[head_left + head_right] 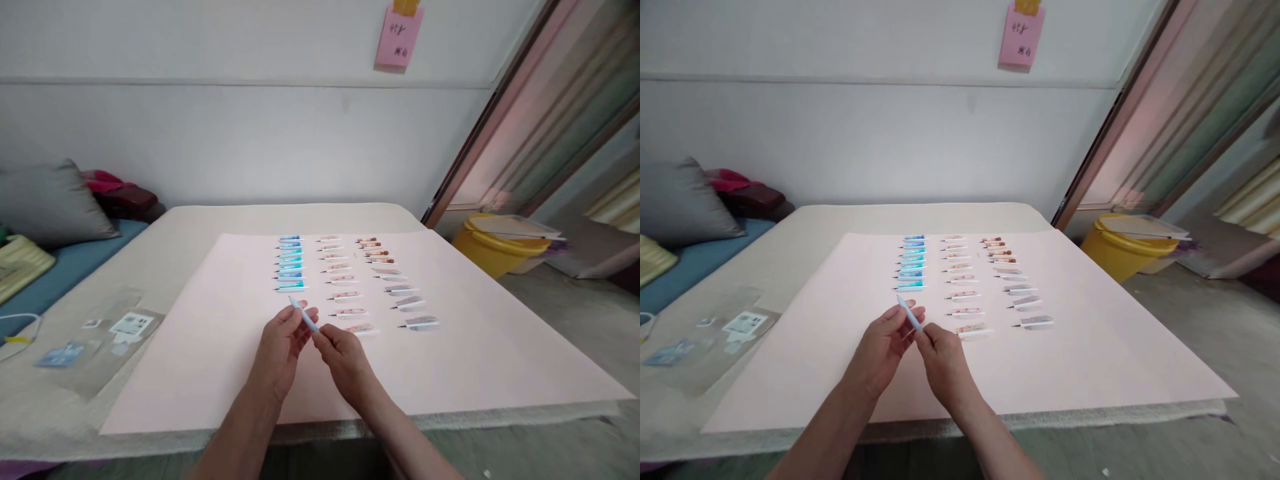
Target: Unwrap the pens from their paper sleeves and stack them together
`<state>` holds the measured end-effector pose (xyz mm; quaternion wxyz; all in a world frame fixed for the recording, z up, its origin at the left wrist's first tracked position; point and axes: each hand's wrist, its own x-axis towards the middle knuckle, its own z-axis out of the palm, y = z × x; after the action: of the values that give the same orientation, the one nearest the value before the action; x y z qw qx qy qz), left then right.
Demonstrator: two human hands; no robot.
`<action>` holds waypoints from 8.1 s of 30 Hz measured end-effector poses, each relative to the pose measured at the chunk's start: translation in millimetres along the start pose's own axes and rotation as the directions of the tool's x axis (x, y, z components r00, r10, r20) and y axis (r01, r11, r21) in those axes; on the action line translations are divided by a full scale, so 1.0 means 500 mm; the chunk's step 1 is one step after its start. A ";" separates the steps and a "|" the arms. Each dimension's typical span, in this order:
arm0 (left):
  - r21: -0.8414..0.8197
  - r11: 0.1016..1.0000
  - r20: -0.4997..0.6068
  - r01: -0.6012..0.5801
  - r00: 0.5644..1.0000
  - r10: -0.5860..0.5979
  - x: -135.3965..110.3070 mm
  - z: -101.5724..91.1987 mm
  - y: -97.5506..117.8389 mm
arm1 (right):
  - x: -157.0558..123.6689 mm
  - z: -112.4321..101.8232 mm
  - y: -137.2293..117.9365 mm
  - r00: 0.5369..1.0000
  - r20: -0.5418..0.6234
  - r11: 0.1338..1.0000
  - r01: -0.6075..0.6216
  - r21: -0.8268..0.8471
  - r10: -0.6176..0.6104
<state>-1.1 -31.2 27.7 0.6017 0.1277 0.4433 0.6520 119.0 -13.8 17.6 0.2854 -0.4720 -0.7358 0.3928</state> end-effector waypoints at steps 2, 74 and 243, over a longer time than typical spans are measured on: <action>-0.025 1.000 -0.001 0.015 1.000 -0.015 0.000 0.001 0.003 | -0.002 -0.002 -0.001 1.000 -0.008 1.000 0.007 0.001 -0.007; -0.194 0.981 -0.295 0.001 0.954 -0.059 0.029 -0.045 0.001 | 0.026 -0.095 0.028 0.959 0.065 0.730 -0.253 0.634 0.275; 0.707 -0.509 0.587 -0.491 0.808 0.036 0.104 -0.144 -0.057 | 0.094 0.095 0.112 0.987 -0.013 0.913 -0.144 0.382 0.161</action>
<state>-44.9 -18.6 -53.5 0.0617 0.7690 0.6293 0.0942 89.4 28.3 -52.7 0.3563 -0.4723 -0.6001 0.5384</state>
